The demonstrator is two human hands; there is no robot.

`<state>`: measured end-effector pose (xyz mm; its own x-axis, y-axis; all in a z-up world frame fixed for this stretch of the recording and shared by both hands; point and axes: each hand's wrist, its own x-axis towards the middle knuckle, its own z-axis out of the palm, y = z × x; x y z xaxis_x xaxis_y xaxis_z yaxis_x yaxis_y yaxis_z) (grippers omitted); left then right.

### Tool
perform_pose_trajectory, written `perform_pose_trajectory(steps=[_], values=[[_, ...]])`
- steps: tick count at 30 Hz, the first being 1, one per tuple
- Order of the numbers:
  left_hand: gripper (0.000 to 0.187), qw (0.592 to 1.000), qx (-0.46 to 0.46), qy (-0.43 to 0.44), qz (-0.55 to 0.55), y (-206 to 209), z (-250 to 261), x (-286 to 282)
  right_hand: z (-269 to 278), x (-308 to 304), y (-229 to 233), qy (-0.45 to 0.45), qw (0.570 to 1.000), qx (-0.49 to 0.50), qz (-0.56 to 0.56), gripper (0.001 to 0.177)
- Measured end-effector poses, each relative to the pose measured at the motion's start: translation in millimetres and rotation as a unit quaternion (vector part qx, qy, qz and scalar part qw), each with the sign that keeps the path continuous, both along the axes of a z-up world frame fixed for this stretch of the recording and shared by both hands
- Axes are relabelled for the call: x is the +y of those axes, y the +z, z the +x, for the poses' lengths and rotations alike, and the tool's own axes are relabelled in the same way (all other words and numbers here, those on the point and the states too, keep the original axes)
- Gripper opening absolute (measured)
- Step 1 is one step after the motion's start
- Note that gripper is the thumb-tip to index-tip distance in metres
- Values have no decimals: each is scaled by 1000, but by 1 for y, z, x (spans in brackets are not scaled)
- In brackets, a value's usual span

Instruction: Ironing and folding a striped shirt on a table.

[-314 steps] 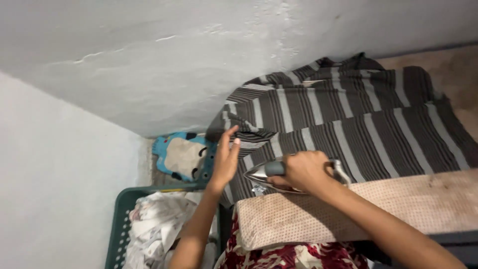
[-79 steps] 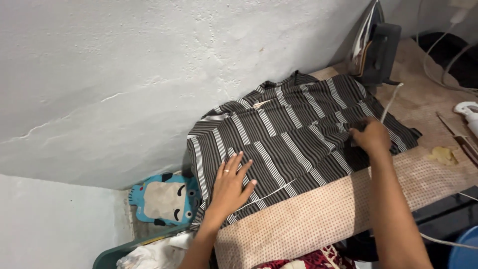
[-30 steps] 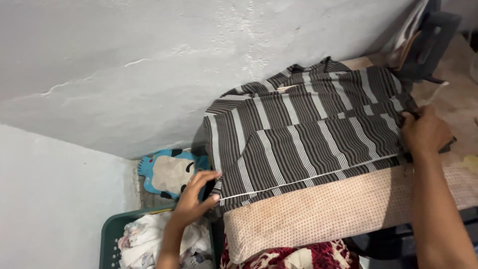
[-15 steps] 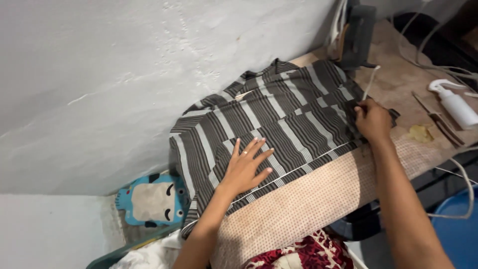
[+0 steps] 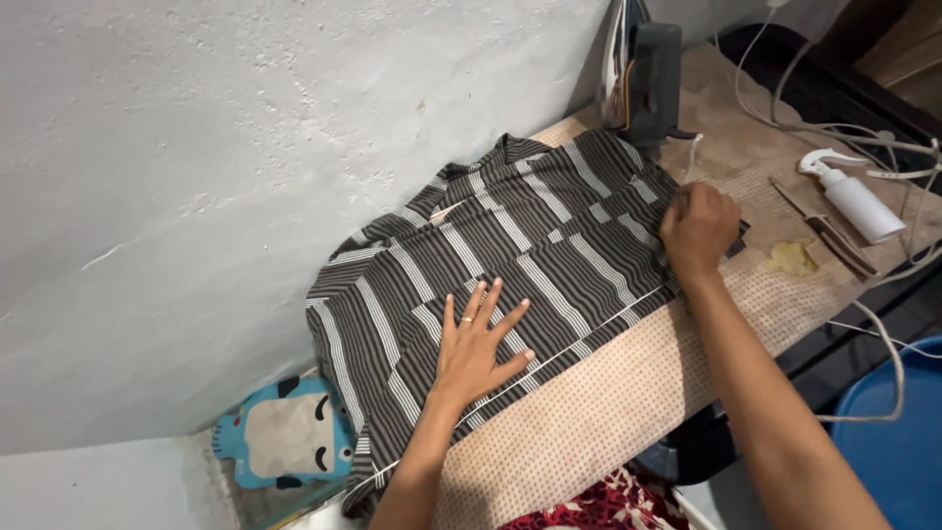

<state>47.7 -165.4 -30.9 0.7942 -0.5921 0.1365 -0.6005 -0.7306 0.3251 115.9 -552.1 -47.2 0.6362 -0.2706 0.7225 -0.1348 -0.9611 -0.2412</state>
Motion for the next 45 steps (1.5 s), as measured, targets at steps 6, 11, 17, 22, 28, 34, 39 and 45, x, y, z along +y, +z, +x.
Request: perform_pose_trajectory(steps=[6, 11, 17, 22, 28, 34, 39, 45], values=[[68, 999, 22, 41, -14, -2, 17, -7, 58, 2, 42, 92, 991, -81, 48, 34], [68, 998, 17, 67, -9, -3, 22, -11, 146, -28, 45, 153, 975, -89, 135, 67], [68, 997, 3, 73, -29, -5, 22, -11, 197, -49, 47, 102, 931, 21, 349, 67], [67, 996, 29, 77, -27, -1, 21, -11, 195, -89, 51, 126, 946, -10, 299, 57], [65, 992, 21, 80, -93, -6, 20, -8, 65, -45, 174, 136, 976, 0, 170, 42], [63, 989, -2, 92, -113, -15, 23, -6, -23, 24, 141, 163, 933, 316, 61, 66], [67, 988, -17, 104, -112, -19, 20, -6, -21, 43, 81, 163, 901, 347, -203, 78], [67, 985, -32, 101, -137, -25, 20, -5, 7, 41, 65, 148, 923, 289, -206, 79]])
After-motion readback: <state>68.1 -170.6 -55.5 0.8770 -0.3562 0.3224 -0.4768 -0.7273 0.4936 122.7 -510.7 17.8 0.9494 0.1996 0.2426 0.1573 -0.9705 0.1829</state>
